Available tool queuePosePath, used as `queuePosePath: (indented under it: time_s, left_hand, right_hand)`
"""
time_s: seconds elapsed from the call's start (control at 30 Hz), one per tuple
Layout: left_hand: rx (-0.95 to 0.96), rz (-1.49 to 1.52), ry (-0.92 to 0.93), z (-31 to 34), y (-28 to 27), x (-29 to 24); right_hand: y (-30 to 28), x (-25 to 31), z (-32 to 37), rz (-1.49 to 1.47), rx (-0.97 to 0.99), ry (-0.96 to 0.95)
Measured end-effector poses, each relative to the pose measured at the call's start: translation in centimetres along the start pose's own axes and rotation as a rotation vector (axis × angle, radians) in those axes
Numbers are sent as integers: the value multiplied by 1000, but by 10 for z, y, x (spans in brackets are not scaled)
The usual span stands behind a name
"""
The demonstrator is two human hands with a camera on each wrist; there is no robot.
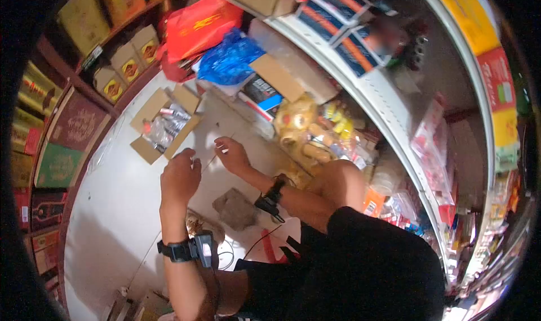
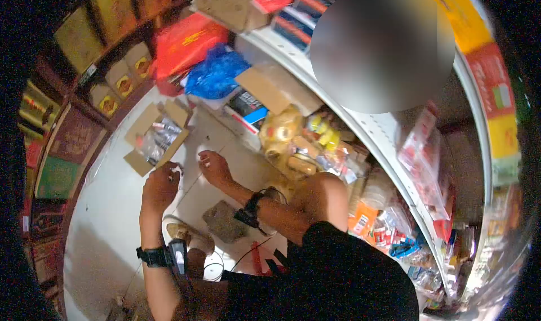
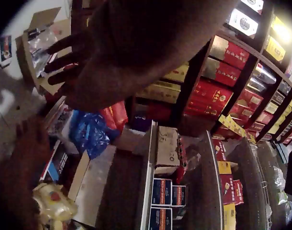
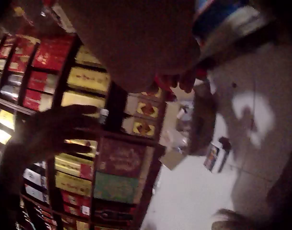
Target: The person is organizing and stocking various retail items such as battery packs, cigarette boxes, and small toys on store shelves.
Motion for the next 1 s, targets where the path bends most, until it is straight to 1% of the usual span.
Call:
queuePosePath:
  time_s: [0.03,0.07,0.1,0.13,0.2,0.23,0.3,0.37,0.4,0.47,0.5,0.57,0.6,0.63,0.7,0.77,0.83,0.87,0.9,0.97,1.0]
  left_hand:
    - [4,44,60,-9,9,-18]
    - [-43,26,69,-6,4,-20]
    - [-42,32,85,-8,6,-27]
    - [-39,50,109,-10,14,-43]
    - [-15,89,115,-22,21,-38]
    - [-23,88,125,-21,26,-46]
    - [-31,-32,175,-23,34,-58]
    - [-21,-68,210,-27,45,-64]
    - [-2,-98,240,-28,47,-67]
    - [21,-117,221,-28,49,-75]
    - [47,-133,197,-28,50,-78]
    - [44,-115,218,-32,54,-77]
    - [46,-98,235,-31,58,-73]
    - [51,-95,231,-32,62,-69]
    - [32,-162,254,-36,66,-63]
    - [29,-176,268,-38,69,-57]
    - [56,-154,266,-37,66,-55]
    - [62,-153,279,-37,65,-55]
    - [64,-147,275,-35,64,-54]
    - [20,-127,288,-31,59,-53]
    - [18,-123,283,-32,60,-50]
  right_hand:
    - [-52,29,3,34,-78,-93]
    - [-65,50,3,32,-78,-94]
    - [-88,68,5,37,-95,-96]
    - [-127,91,11,173,-179,-200]
    - [-178,136,2,414,-285,-372]
    - [-210,151,1,521,-338,-469]
    - [-255,165,-25,770,-559,-636]
    - [-281,178,-42,1028,-672,-628]
    - [-285,179,-51,1028,-675,-629]
    - [-290,171,-69,1185,-549,-326]
    - [-290,170,-73,1187,-551,-328]
    - [-291,165,-83,1087,-448,-180]
    - [-293,164,-84,1071,-404,-163]
    - [-297,164,-87,1074,-397,-160]
    - [-307,162,-95,1113,-280,-169]
    - [-314,161,-102,1153,-258,-157]
    - [-324,157,-112,1142,-149,-149]
    - [-329,162,-110,1161,-74,-205]
    - [-334,160,-109,1164,-68,-205]
    - [-341,158,-106,1108,3,-343]
    - [-347,155,-103,1040,48,-342]
Point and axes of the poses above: each hand's wrist, its own z-axis away from the middle knuckle, its own y-axis out of the palm, x = y × z, the point moved 2 cm from there along -z, towards the middle knuckle, and after that the axes turned 1 degree about z, right-handed, at the moved point
